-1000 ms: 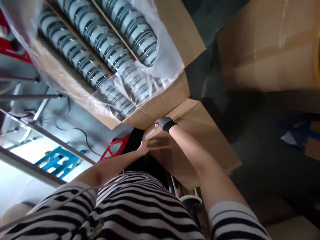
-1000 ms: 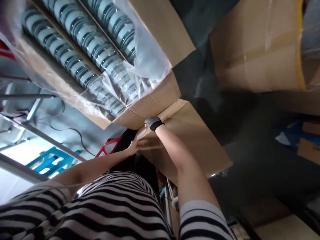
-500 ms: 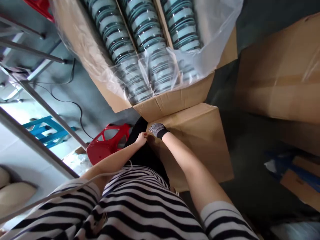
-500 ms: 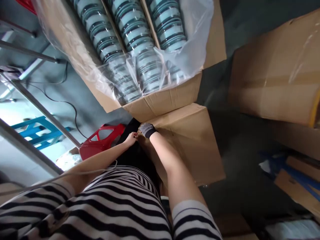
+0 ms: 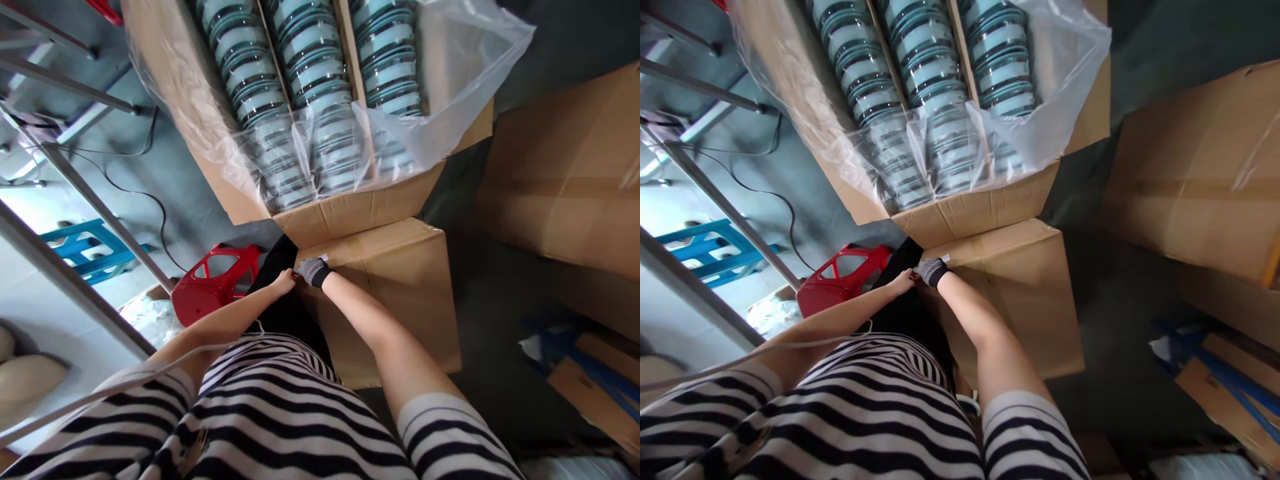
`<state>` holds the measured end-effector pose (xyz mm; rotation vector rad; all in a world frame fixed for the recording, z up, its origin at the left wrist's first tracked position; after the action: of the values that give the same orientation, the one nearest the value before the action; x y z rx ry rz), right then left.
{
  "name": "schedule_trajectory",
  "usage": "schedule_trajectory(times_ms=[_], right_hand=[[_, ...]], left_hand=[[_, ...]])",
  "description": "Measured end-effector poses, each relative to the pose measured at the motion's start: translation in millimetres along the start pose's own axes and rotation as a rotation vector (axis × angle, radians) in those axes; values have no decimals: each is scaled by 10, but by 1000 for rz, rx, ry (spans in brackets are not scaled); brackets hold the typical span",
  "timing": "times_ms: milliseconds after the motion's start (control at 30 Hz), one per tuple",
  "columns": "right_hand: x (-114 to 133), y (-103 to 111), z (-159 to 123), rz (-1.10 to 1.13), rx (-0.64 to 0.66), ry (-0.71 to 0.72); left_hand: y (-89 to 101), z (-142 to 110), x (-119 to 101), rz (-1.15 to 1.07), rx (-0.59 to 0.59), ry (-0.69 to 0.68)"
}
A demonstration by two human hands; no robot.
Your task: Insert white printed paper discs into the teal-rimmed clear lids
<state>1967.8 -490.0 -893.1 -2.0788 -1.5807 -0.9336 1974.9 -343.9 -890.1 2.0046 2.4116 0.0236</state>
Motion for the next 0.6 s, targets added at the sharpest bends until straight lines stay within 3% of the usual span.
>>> schedule_trajectory(times_ms=[133,300,467,600], right_hand=[[-222,12,-135,-26,28,-30],[-957,120,-762,-119,23,-72],[-1625,280,-1360,-280,51,-106],[-1759,347,-1481,-297,83,-134]], left_hand=[[5,-62,-17,47,21,-68],[16,-178,-195,128,15,-150],[-242,-295,-871,287,29,-475],[-379,-255,-1376,264,105,-428]])
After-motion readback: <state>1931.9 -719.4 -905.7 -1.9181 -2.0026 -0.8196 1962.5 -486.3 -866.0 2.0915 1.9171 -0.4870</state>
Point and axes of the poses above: each hand's wrist, its own z-axis towards the middle knuckle, its own y-axis out of the back of the hand, x = y × z, the point moved 1 cm from there along z, towards the middle knuckle, and after that the axes turned 3 degrees about z, right-handed, at the moved point
